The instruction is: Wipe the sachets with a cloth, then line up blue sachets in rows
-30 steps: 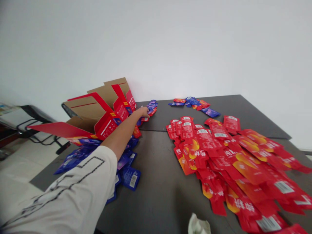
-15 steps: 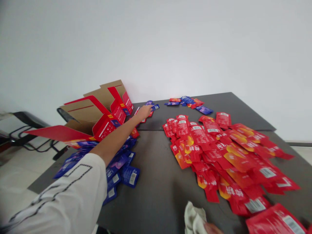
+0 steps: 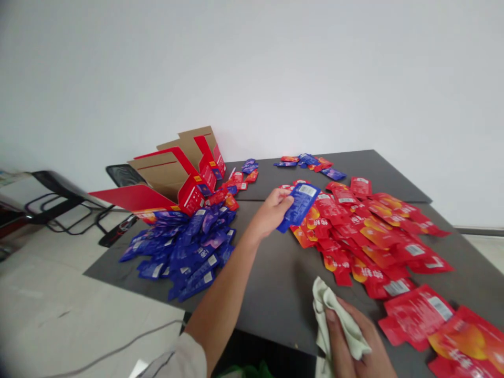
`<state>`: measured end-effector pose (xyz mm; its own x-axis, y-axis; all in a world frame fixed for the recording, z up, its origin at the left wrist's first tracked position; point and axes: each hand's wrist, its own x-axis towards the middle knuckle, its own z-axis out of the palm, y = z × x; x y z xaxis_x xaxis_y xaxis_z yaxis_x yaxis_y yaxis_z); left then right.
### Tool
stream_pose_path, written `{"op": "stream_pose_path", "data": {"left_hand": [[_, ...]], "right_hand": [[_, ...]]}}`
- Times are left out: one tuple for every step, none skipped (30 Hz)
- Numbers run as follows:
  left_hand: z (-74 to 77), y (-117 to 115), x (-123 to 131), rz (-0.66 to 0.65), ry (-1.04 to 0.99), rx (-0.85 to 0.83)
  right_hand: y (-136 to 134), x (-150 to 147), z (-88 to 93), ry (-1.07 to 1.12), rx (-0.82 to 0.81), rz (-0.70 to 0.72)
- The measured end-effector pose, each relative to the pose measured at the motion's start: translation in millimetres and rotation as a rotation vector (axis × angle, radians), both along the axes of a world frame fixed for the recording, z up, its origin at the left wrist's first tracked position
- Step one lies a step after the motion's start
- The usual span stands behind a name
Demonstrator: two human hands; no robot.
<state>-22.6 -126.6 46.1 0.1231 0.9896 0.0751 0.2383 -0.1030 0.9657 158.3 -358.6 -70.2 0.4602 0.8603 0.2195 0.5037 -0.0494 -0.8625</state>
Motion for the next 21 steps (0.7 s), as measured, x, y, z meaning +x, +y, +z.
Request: {"op": "stream_pose_path", "data": {"left_hand": [[-10.3,-20.1,-2.8,-0.037,-0.128,-0.061],[-20.7,-39.6,-7.1,-0.058,-0.208,-0.129],[-30.9,-58.3,-12.4,-0.069,-0.256,-0.191],[-40.7,-75.5,-18.4,-0.081,-0.280,-0.243],[-50.0,-91.0,-24.8,-0.087,-0.294,-0.289],[-58.6,-104.5,-31.1,-0.089,-0.297,-0.319],[-66.7,-116.1,-37.3,-0.090,-0.293,-0.335],[-74.3,-125.7,-43.0,-0.092,-0.284,-0.343],[-81.3,-133.6,-48.2,-0.094,-0.274,-0.341],[-87.8,-140.1,-52.7,-0.095,-0.258,-0.330],[-93.5,-145.4,-56.5,-0.093,-0.233,-0.311],[-98.3,-149.8,-59.6,-0.084,-0.197,-0.283],[-101.9,-153.7,-61.8,-0.067,-0.148,-0.247],[-104.2,-157.3,-63.2,-0.047,-0.088,-0.205],[-105.2,-160.8,-64.0,-0.029,-0.019,-0.160],[-104.9,-164.3,-64.2,-0.017,0.054,-0.114],[-103.6,-168.2,-64.0,-0.011,0.125,-0.069],[-101.5,-172.6,-63.5,-0.013,0.195,-0.024],[-99.1,-177.7,-62.9,-0.019,0.264,0.022],[-96.5,-183.6,-62.0,-0.022,0.336,0.071],[-94.1,-190.5,-61.1,-0.020,0.410,0.123]], "right_hand": [[0.0,-0.5,1.3,-0.017,-0.013,-0.010],[0.5,-0.5,1.9,-0.035,-0.023,-0.015],[1.3,-0.2,2.2,-0.050,-0.027,-0.018],[2.2,0.4,2.4,-0.060,-0.031,-0.017],[3.1,1.1,2.6,-0.064,-0.034,-0.017],[3.9,1.8,3.2,-0.066,-0.040,-0.017],[4.4,2.2,4.0,-0.068,-0.049,-0.015],[4.7,2.4,5.2,-0.073,-0.059,-0.013],[4.8,2.2,6.5,-0.078,-0.067,-0.014],[4.7,1.7,7.8,-0.079,-0.074,-0.013],[4.4,1.0,9.2,-0.078,-0.075,-0.012],[4.1,0.1,10.4,-0.073,-0.073,-0.011],[3.8,-0.8,11.4,-0.064,-0.070,-0.012],[3.5,-1.6,12.2,-0.053,-0.066,-0.013],[3.1,-2.4,12.9,-0.042,-0.064,-0.013],[2.8,-3.0,13.5,-0.034,-0.065,-0.015],[2.5,-3.5,14.1,-0.028,-0.069,-0.017],[2.2,-3.9,14.6,-0.025,-0.074,-0.017],[2.0,-4.2,15.1,-0.025,-0.076,-0.016],[1.8,-4.6,15.5,-0.024,-0.077,-0.015],[1.8,-4.9,15.8,-0.022,-0.077,-0.015]]}}
